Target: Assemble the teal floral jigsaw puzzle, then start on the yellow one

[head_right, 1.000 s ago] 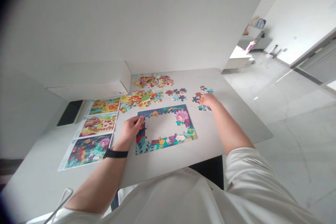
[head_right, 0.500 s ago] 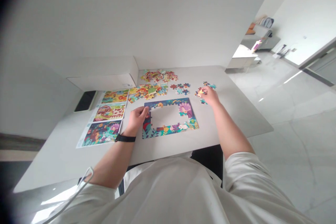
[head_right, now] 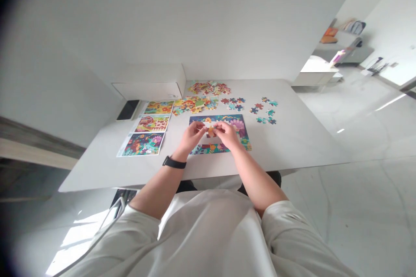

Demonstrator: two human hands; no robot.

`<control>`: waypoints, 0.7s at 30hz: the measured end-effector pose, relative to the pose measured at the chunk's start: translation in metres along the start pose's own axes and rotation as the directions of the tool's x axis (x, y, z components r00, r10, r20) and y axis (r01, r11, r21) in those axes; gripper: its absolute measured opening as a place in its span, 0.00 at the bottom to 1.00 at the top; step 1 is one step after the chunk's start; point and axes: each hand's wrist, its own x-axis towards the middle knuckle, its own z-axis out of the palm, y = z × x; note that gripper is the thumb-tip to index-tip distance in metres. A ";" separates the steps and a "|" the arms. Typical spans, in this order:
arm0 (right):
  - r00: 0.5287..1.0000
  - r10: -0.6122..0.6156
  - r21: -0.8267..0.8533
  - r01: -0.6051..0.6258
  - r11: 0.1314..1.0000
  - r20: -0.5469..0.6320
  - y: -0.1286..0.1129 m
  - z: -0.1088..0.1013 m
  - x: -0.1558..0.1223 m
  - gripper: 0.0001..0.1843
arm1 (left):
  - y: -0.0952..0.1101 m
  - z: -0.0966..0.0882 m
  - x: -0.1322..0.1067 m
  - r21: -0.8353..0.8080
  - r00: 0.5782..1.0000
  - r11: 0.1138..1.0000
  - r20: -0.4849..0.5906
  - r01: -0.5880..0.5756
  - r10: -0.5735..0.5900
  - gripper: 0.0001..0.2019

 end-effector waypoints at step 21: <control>0.997 -0.072 -0.219 0.076 0.973 0.028 0.003 -0.008 -0.013 0.20 | -0.020 0.002 -0.007 -0.009 0.997 1.000 0.082 0.001 0.000 0.15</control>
